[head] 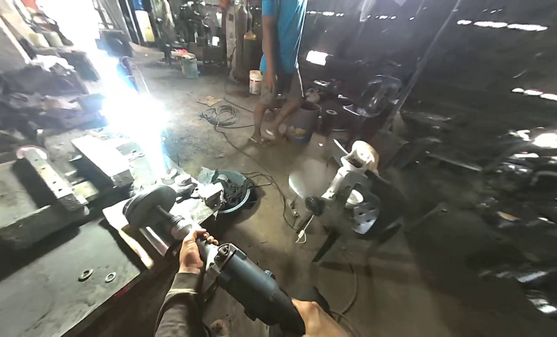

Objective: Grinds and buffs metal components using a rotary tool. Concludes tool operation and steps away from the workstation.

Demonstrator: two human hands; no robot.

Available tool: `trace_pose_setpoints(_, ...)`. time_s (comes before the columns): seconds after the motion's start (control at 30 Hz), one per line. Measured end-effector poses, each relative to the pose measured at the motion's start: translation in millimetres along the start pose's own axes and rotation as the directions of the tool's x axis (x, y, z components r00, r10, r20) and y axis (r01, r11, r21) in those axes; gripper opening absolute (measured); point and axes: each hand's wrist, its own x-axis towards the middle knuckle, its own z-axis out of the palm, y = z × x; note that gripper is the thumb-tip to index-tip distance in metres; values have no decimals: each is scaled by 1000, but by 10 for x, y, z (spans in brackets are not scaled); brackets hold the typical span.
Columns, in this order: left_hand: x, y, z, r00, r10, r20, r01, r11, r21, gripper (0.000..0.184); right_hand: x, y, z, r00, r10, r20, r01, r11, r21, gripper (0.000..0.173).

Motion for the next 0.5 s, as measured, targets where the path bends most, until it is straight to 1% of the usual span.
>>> trace_pose_setpoints(0.07,97,-66,81,999,-28,18,27,999,25,25,7,37,13,1000,8,-26,-7,1000,31,47)
trace_pose_setpoints(0.2,226,-200,177,997,-72,32,69,994,89,23,23,105,9,999,23,-30,-21,996,84,48)
trace_pose_setpoints(0.3,176,-239,256,995,-77,60,71,993,97,24,-14,162,-14,998,44,-55,-40,996,84,48)
trace_pose_setpoints(0.5,65,-111,31,999,-44,0,44,999,5,20,-62,60,-1,999,5,-42,-5,1000,16,48)
